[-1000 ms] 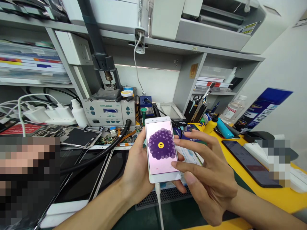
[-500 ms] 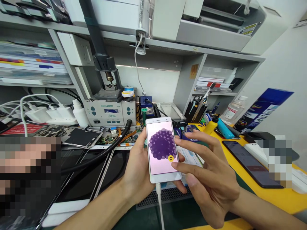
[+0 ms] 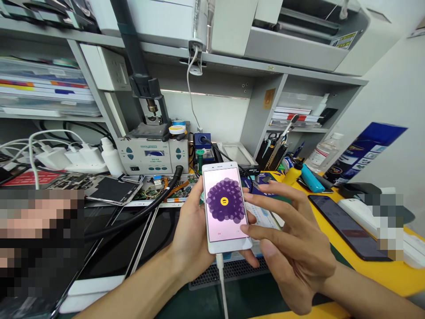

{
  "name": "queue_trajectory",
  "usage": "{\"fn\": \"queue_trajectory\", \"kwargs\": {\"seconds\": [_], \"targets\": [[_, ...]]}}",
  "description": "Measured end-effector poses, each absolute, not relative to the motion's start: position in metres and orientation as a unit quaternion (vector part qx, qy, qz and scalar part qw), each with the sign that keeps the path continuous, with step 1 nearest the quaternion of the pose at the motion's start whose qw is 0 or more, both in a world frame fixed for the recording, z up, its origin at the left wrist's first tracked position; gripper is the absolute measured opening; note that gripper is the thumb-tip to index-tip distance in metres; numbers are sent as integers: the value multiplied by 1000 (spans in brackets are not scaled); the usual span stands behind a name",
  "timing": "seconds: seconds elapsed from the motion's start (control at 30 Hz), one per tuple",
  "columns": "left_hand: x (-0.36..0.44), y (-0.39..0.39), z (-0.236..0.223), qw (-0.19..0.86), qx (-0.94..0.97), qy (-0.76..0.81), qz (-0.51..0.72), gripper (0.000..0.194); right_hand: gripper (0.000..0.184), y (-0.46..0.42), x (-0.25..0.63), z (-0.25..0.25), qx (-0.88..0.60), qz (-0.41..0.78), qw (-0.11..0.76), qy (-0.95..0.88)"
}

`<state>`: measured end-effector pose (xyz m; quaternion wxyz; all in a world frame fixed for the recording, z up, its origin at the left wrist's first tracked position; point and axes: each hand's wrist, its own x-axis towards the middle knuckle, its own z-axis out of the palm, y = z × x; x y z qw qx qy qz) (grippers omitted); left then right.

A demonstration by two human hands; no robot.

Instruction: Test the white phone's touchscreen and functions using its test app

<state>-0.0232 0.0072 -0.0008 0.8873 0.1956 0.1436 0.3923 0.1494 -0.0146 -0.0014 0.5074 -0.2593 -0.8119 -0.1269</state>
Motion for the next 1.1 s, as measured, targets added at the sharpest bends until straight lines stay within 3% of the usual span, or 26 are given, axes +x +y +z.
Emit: {"fn": "queue_trajectory", "kwargs": {"seconds": [0.4, 0.8, 1.1], "targets": [[-24, 7, 0, 892, 201, 132, 383, 70, 25, -17, 150, 0, -260, -130, 520, -804], [-21, 6, -2, 868, 163, 174, 435, 56, 30, -14, 148, -3, -235, -120, 474, -840], [-21, 6, 0, 867, 170, 180, 431, 57, 30, -13, 150, -3, -238, -127, 473, -839]]}}
